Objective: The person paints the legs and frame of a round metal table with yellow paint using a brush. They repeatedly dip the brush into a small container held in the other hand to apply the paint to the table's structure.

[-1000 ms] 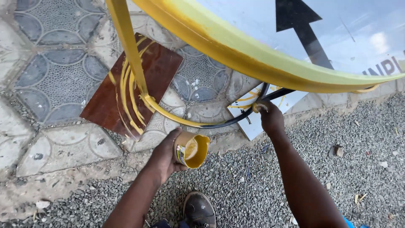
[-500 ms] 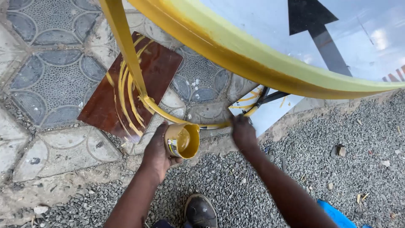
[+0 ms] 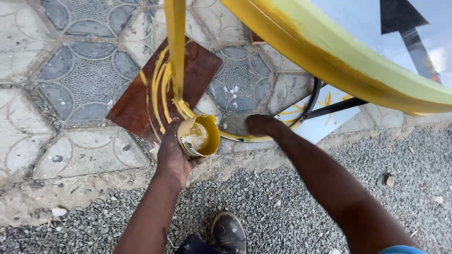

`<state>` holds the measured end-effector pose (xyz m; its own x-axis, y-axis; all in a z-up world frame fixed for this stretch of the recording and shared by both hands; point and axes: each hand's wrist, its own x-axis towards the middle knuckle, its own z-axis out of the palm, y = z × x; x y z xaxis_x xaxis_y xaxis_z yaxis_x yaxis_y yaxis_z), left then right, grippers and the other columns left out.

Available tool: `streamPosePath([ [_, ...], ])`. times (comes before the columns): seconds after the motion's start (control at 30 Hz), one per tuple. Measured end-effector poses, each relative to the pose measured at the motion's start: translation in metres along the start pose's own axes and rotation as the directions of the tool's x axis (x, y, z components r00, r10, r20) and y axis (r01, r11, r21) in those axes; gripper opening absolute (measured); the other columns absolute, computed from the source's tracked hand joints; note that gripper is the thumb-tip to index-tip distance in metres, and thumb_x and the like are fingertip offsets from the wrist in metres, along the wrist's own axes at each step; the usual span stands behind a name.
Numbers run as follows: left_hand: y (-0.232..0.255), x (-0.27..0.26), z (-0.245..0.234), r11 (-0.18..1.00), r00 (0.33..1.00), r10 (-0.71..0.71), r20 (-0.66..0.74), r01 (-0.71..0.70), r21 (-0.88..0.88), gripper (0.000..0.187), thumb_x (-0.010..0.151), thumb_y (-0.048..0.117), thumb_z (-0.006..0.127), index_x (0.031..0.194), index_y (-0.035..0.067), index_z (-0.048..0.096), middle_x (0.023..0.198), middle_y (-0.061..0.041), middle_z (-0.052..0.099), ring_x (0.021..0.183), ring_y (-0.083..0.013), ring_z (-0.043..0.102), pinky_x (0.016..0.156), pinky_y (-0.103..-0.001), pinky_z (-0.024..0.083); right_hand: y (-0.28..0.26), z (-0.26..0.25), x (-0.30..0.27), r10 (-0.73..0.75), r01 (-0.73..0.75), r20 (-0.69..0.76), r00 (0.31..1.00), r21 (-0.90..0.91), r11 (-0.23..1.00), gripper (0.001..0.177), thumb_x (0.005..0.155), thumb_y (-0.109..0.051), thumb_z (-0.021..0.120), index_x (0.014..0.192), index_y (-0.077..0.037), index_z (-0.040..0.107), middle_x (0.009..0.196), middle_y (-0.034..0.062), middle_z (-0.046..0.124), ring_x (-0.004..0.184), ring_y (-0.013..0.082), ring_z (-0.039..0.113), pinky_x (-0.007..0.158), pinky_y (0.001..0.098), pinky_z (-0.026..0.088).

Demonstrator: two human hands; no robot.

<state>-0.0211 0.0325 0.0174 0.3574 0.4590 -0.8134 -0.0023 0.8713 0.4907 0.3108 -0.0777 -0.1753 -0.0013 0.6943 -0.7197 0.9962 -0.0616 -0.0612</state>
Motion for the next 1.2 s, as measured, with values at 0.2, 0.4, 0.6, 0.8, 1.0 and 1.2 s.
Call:
streamPosePath([
  [0.2, -0.004, -0.003, -0.001, 0.998, 1.0, 0.001, -0.027, 0.001, 0.061, 0.052, 0.093, 0.062, 0.054, 0.115, 0.016, 0.062, 0.095, -0.015, 0.07, 0.077, -0.029, 0.069, 0.057, -0.037, 0.057, -0.09, -0.108, -0.051, 0.156, -0.158, 0.035, 0.987, 0.362, 0.919, 0.04, 0.096, -0.023, 0.053, 0.126, -0.006, 0.072, 0.122, 0.0228, 0.073, 0.12, 0.0415, 0.067, 0.102, 0.0504, 0.052],
  [0.4, 0.007, -0.008, -0.012, 0.999, 0.997, 0.046, -0.066, -0.044, 0.029, 0.05, 0.091, 0.06, 0.057, 0.115, 0.016, 0.062, 0.096, -0.014, 0.069, 0.078, -0.0288, 0.069, 0.058, -0.037, 0.056, 0.063, 0.027, -0.067, 0.489, -0.475, -0.136, 0.862, 0.124, 0.871, 0.028, 0.088, -0.028, 0.065, 0.109, -0.014, 0.076, 0.097, 0.0096, 0.077, 0.099, 0.0296, 0.077, 0.08, 0.0429, 0.06],
  [0.6, 0.014, -0.013, -0.014, 0.998, 0.991, 0.062, -0.12, -0.061, 0.014, 0.056, 0.087, 0.064, 0.059, 0.112, 0.014, 0.059, 0.088, -0.014, 0.066, 0.068, -0.0256, 0.068, 0.05, -0.033, 0.057, -0.054, -0.007, -0.082, 0.581, -0.26, -0.146, 0.801, 0.789, 0.556, 0.048, 0.088, -0.034, 0.069, 0.128, -0.008, 0.069, 0.124, 0.0214, 0.072, 0.123, 0.0433, 0.064, 0.104, 0.0566, 0.051],
  [0.8, 0.001, -0.005, 0.001, 0.997, 0.99, 0.075, -0.12, -0.073, 0.022, 0.06, 0.088, 0.066, 0.057, 0.114, 0.012, 0.058, 0.088, -0.013, 0.063, 0.072, -0.0244, 0.068, 0.052, -0.033, 0.057, -0.174, -0.029, -0.02, 0.444, -0.175, -0.602, 0.664, 0.452, 0.875, 0.036, 0.089, -0.038, 0.071, 0.109, -0.009, 0.065, 0.096, 0.0166, 0.073, 0.098, 0.0381, 0.072, 0.076, 0.0489, 0.063],
  [1.0, -0.01, 0.003, 0.003, 0.997, 0.994, 0.056, -0.097, -0.049, 0.064, 0.057, 0.086, 0.066, 0.059, 0.108, 0.014, 0.062, 0.087, -0.012, 0.067, 0.067, -0.0264, 0.067, 0.047, -0.034, 0.056, -0.131, 0.026, -0.08, 0.441, -0.3, -0.682, 0.584, 0.324, 0.897, 0.027, 0.078, -0.017, 0.079, 0.101, -0.005, 0.072, 0.089, 0.0161, 0.073, 0.092, 0.038, 0.073, 0.072, 0.0448, 0.064],
  [1.2, -0.012, 0.002, 0.008, 0.992, 0.995, 0.07, -0.065, -0.062, 0.109, 0.057, 0.089, 0.068, 0.058, 0.108, 0.015, 0.063, 0.088, -0.011, 0.068, 0.07, -0.0274, 0.069, 0.05, -0.037, 0.058, 0.003, 0.065, -0.133, 0.643, -0.652, -0.625, 0.442, 0.268, 0.709, 0.021, 0.091, -0.011, 0.07, 0.111, -0.01, 0.076, 0.092, 0.0131, 0.073, 0.093, 0.0326, 0.072, 0.07, 0.0398, 0.064],
])
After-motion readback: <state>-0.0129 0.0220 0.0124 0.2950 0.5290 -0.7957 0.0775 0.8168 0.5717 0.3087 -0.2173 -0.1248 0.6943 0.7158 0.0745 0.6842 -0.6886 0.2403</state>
